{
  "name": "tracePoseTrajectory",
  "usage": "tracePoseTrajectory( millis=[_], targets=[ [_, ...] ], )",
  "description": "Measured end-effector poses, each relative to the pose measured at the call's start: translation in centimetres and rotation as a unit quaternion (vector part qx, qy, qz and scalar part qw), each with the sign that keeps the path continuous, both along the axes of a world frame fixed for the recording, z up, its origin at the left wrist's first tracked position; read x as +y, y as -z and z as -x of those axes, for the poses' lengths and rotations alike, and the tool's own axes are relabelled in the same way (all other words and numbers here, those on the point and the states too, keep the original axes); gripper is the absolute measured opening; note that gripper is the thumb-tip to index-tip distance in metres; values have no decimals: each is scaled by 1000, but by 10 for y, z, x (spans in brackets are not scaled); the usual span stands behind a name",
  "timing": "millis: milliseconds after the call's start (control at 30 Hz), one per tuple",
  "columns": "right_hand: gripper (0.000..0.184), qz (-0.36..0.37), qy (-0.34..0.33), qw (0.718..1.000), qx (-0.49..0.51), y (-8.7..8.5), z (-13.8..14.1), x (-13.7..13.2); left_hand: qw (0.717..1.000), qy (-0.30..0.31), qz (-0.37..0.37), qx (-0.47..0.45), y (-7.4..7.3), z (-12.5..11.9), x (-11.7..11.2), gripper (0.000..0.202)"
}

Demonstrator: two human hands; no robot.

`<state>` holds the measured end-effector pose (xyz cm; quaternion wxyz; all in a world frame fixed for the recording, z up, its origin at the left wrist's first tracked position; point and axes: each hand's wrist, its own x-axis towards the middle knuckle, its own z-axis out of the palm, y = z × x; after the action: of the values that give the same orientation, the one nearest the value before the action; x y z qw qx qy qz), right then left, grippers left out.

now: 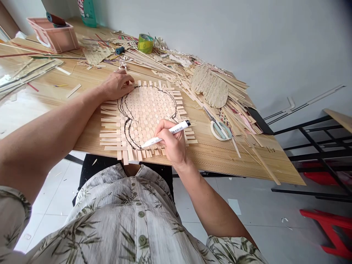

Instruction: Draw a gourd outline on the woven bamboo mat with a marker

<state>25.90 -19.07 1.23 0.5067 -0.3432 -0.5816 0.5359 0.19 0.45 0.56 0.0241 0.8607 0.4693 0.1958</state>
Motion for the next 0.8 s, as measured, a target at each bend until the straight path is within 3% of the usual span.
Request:
tracePoseTrajectory(
  millis=[400, 800],
  targets=[
    [22, -8, 29, 1000, -1, -1, 0, -2, 1000, 1, -2, 1, -1, 1, 0, 58],
    [23, 0, 8, 1000, 5, 1, -1, -2, 1000, -8, -10, 2, -1, 1, -3, 46]
  ],
)
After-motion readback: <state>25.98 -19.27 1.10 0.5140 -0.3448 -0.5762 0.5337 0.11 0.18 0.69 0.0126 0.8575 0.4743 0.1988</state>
